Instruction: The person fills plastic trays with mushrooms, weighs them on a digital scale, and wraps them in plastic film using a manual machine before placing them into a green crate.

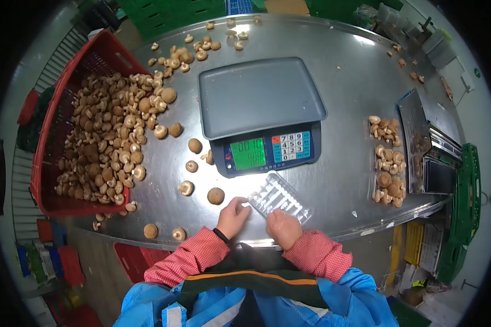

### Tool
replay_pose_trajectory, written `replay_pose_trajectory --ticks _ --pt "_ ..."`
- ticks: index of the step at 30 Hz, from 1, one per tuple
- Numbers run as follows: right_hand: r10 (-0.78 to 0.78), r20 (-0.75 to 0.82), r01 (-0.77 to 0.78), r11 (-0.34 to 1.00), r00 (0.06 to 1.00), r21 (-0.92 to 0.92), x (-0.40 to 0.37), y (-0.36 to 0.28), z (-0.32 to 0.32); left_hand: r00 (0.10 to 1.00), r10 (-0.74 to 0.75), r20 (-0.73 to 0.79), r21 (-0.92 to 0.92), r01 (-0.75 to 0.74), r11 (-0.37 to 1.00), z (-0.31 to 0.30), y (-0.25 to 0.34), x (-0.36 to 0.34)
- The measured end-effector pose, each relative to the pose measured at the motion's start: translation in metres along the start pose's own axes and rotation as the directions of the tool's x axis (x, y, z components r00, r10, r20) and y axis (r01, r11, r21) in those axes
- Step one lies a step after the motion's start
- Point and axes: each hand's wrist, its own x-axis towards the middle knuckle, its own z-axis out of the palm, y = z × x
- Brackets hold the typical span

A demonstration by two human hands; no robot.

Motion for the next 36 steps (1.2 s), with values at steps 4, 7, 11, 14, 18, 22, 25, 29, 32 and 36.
replay_pose_trajectory --ticks 4,7,11,14,18,22,25,29,32,36 --pt "-0.034 -0.037 0.038 0.993 0.999 0.109 0.001 0.008 -0.006 1.0 -0.009 0.006 -0.056 0.01 0.998 -0.003 0.006 -0.008" --pt "-0.026 -0.071 0.038 0.985 0.997 0.168 0.003 0.006 -0.013 0.901 -0.222 0.373 -0.452 0.385 0.805 -0.007 0.029 -0.012" --pt "0.033 0.068 -0.037 0.998 0.997 0.047 -0.001 0.004 -0.011 0.9 -0.242 0.363 -0.414 0.389 0.823 0.008 0.027 -0.009" --pt "0.063 0.09 -0.061 0.998 0.994 -0.025 -0.002 -0.005 -0.002 0.909 -0.237 0.344 -0.39 0.367 0.844 0.008 0.021 -0.007" --pt "0.024 0.093 -0.029 0.998 0.995 0.051 0.001 -0.005 -0.007 0.912 -0.25 0.324 -0.408 0.374 0.833 0.009 0.013 -0.006" --pt "0.002 0.086 -0.005 0.999 0.996 0.039 0.001 -0.004 -0.006 0.923 -0.247 0.296 -0.413 0.357 0.838 0.01 0.005 -0.005" --pt "0.012 0.079 -0.014 1.0 0.997 0.02 0.003 -0.002 -0.007 0.917 -0.256 0.305 -0.473 0.379 0.795 0.009 0.006 -0.008" --pt "0.016 -0.016 -0.014 0.994 1.0 0.105 0.007 0.002 -0.025 0.932 -0.211 0.296 -0.555 0.348 0.756 0.0 0.024 -0.019" --pt "0.01 -0.106 0.027 0.94 0.994 0.34 0.022 -0.018 -0.071 0.96 0.026 0.277 -0.57 0.142 0.809 -0.004 0.041 -0.028" --pt "0.116 0.154 -0.193 0.633 0.981 0.75 0.047 -0.041 -0.097 0.919 0.222 0.325 -0.776 0.125 0.618 -0.007 0.033 -0.019"
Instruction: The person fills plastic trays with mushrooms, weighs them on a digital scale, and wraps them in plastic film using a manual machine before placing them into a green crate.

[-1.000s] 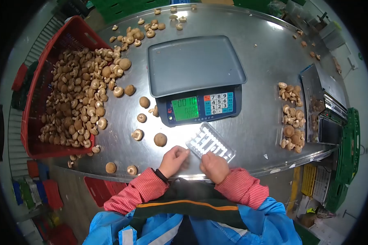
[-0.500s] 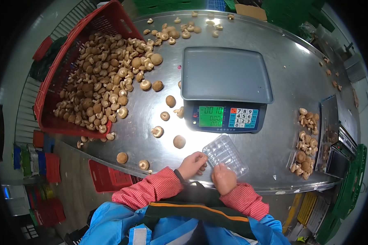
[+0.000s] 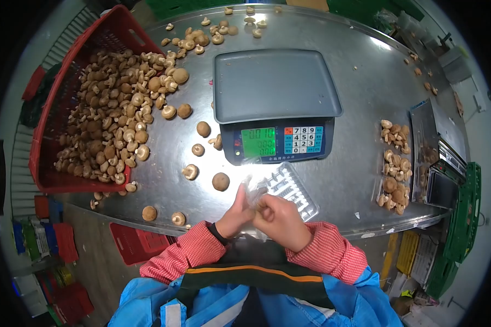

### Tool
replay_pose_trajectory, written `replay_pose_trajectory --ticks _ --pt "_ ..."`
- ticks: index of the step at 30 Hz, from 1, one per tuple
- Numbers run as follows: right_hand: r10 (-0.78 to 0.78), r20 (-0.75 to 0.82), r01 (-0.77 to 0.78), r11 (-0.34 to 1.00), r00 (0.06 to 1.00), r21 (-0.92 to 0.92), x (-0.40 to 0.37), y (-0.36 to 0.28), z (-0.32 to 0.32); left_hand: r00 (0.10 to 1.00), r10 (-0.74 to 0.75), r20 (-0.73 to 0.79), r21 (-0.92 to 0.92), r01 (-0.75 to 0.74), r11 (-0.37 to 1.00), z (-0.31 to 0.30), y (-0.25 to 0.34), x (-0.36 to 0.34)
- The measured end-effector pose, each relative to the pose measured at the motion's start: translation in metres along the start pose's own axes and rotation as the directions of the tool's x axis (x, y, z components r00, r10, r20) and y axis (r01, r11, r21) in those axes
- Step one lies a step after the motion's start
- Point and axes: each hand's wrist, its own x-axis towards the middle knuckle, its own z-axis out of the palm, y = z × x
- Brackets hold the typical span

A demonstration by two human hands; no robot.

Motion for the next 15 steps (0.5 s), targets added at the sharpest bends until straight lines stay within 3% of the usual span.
replay_pose_trajectory --ticks 1,2,5,8,11,12,14,15 --pt "0.047 0.027 -0.051 0.991 0.999 0.127 0.005 0.006 0.008 0.997 0.061 0.043 -0.155 -0.054 0.986 0.0 0.003 0.003" --pt "0.09 0.062 -0.103 0.963 0.994 0.249 0.01 0.01 0.014 0.996 0.08 0.028 -0.143 -0.076 0.987 0.003 0.007 0.004" --pt "0.166 0.131 -0.21 0.843 0.977 0.496 0.021 0.009 0.03 0.998 -0.008 0.067 -0.273 0.026 0.962 -0.007 0.012 -0.003" --pt "0.157 0.16 -0.216 0.852 0.975 0.477 0.03 0.017 0.041 0.996 -0.086 -0.012 -0.323 0.078 0.943 -0.007 0.025 -0.01" --pt "-0.061 0.073 0.048 0.984 0.995 0.173 0.035 0.019 0.055 0.994 -0.025 -0.109 -0.426 -0.024 0.905 0.0 0.038 -0.013" --pt "-0.121 0.041 0.121 0.993 0.992 -0.005 0.036 0.014 0.056 0.987 -0.017 -0.161 -0.422 -0.053 0.905 -0.004 0.037 -0.014" --pt "-0.251 0.009 0.238 0.903 0.968 -0.359 0.036 -0.003 0.055 0.965 -0.004 -0.262 -0.412 -0.108 0.905 -0.013 0.033 -0.015" --pt "-0.282 0.027 0.268 0.872 0.959 -0.41 0.038 -0.006 0.056 0.948 0.019 -0.319 -0.375 -0.144 0.916 -0.013 0.033 -0.017"
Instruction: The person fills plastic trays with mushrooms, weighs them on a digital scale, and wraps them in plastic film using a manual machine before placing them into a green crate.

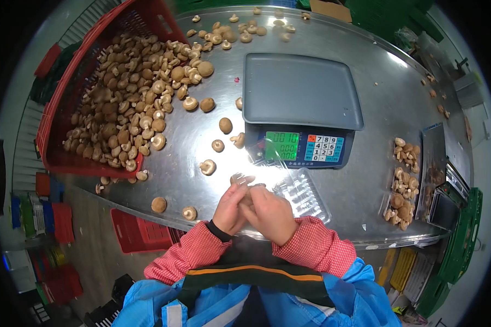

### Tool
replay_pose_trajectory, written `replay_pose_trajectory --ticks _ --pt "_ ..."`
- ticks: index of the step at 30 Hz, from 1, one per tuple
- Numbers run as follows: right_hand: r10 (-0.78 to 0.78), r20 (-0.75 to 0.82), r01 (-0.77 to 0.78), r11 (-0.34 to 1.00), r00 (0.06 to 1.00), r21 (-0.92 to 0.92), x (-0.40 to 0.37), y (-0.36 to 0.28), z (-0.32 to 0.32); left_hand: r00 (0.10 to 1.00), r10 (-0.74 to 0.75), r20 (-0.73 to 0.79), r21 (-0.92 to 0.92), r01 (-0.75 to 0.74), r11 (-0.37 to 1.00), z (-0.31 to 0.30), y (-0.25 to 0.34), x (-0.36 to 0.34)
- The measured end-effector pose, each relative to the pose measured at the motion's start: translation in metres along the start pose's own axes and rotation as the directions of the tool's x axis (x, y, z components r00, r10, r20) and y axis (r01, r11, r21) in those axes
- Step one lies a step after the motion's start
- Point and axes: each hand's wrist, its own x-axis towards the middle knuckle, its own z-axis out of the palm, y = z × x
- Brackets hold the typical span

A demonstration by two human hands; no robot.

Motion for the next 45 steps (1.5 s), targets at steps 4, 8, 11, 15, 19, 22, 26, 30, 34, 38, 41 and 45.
replay_pose_trajectory --ticks 4,8,11,15,19,22,26,30,34,38,41,45 --pt "-0.092 0.006 0.092 0.985 0.996 -0.144 0.009 0.0 0.011 0.988 0.123 -0.096 0.042 -0.12 0.992 0.01 0.009 -0.013" --pt "-0.112 0.047 0.121 0.96 0.993 -0.251 0.011 -0.007 0.026 0.985 0.15 -0.085 0.195 -0.131 0.972 -0.003 0.019 -0.018" --pt "-0.133 0.139 0.172 0.931 0.981 -0.322 0.015 -0.016 0.032 0.959 0.199 -0.204 0.244 -0.147 0.959 -0.019 0.021 -0.013" --pt "-0.261 0.003 0.252 0.93 0.965 -0.268 0.04 -0.023 0.019 0.867 0.219 -0.447 0.249 -0.115 0.962 -0.05 0.04 -0.014" --pt "-0.398 0.051 0.386 0.839 0.916 -0.383 0.069 -0.033 0.013 0.789 0.211 -0.578 0.18 -0.129 0.975 -0.046 0.068 -0.022" --pt "-0.36 0.158 0.393 0.851 0.92 -0.348 0.072 -0.046 0.04 0.802 0.429 -0.416 0.262 -0.346 0.901 -0.056 0.07 -0.015" --pt "-0.226 0.179 0.25 0.96 0.957 -0.123 0.085 -0.058 0.057 0.879 0.347 -0.327 0.2 -0.294 0.935 -0.045 0.085 -0.031" --pt "-0.086 0.296 0.052 0.991 0.951 0.122 0.093 -0.066 0.059 0.961 0.216 -0.175 -0.116 -0.238 0.964 -0.039 0.092 -0.041" --pt "-0.035 0.297 0.047 0.998 0.954 -0.036 0.092 -0.056 0.069 0.945 0.296 -0.139 0.051 -0.291 0.955 -0.049 0.085 -0.044" --pt "0.038 0.42 -0.241 0.864 0.907 0.442 0.09 -0.047 0.065 0.91 0.381 -0.162 0.431 -0.282 0.857 -0.07 0.082 -0.046" --pt "0.087 0.656 -0.613 0.464 0.75 0.64 0.095 -0.043 0.054 0.943 0.292 -0.162 0.446 -0.194 0.874 -0.084 0.073 -0.039" --pt "0.134 0.715 -0.693 0.42 0.686 0.586 0.093 -0.04 0.038 0.976 0.218 0.003 0.38 -0.203 0.903 -0.071 0.071 -0.047"
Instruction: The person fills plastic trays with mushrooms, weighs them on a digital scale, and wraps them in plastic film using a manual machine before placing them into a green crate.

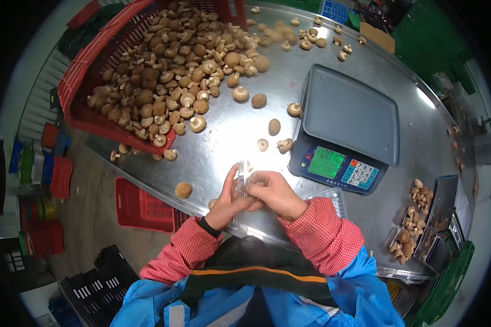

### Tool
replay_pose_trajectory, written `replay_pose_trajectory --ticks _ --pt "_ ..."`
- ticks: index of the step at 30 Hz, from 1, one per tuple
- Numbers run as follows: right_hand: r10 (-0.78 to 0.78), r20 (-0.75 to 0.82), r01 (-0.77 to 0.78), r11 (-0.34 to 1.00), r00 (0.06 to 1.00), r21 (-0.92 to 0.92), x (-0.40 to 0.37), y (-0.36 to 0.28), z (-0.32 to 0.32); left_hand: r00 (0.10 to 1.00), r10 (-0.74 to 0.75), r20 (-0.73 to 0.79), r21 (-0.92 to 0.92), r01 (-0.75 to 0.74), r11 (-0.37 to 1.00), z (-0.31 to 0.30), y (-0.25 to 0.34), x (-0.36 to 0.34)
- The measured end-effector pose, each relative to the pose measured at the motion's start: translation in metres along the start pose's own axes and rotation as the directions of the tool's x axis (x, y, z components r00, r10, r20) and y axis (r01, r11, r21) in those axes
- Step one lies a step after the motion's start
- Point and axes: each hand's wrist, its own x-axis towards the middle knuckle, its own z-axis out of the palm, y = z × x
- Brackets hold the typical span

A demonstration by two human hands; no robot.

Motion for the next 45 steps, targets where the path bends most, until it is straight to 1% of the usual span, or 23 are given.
replay_pose_trajectory --ticks 2,5,8,11,17,23,26,29,32,40,45 --pt "0.024 0.012 -0.025 0.999 1.0 0.024 -0.005 0.0 -0.004 0.999 -0.042 -0.012 -0.013 0.041 0.999 0.007 0.004 0.001" --pt "0.07 0.051 -0.073 0.996 0.996 0.047 -0.013 -0.002 -0.009 0.999 0.04 0.002 0.109 -0.04 0.993 0.004 -0.005 0.003" --pt "0.077 0.06 -0.08 0.995 0.995 0.055 -0.016 -0.001 -0.013 1.0 0.005 0.012 0.176 -0.007 0.984 0.006 -0.004 0.003" --pt "0.077 0.046 -0.08 0.995 0.996 0.06 -0.02 0.001 -0.015 1.0 0.004 0.007 0.191 -0.005 0.982 0.009 -0.007 0.003" --pt "0.082 0.037 -0.085 0.991 0.996 0.101 -0.019 0.003 -0.018 1.0 0.013 0.01 0.119 -0.014 0.993 0.008 -0.013 0.005" --pt "0.045 0.001 -0.045 0.997 0.999 0.056 -0.018 0.004 -0.016 0.997 0.074 -0.014 0.219 -0.069 0.973 0.004 -0.016 0.008" --pt "0.033 -0.01 -0.032 0.999 0.999 0.034 -0.017 0.002 -0.015 0.997 0.077 -0.027 0.265 -0.067 0.962 0.001 -0.02 0.01" --pt "0.048 -0.009 -0.048 0.998 0.999 0.045 -0.015 0.004 -0.017 0.993 0.121 -0.017 0.303 -0.11 0.947 0.001 -0.021 0.011" --pt "0.046 -0.011 -0.045 0.997 0.999 0.062 -0.016 0.002 -0.016 0.99 0.138 -0.022 0.337 -0.122 0.933 -0.002 -0.02 0.012" --pt "0.023 -0.012 -0.022 0.999 1.0 0.031 -0.014 0.008 -0.017 0.99 0.129 -0.052 0.275 -0.11 0.955 0.003 -0.022 0.011" --pt "-0.003 -0.029 0.005 0.998 1.0 0.058 -0.015 0.011 -0.016 0.999 0.024 -0.043 0.121 -0.018 0.992 0.013 -0.014 0.005"
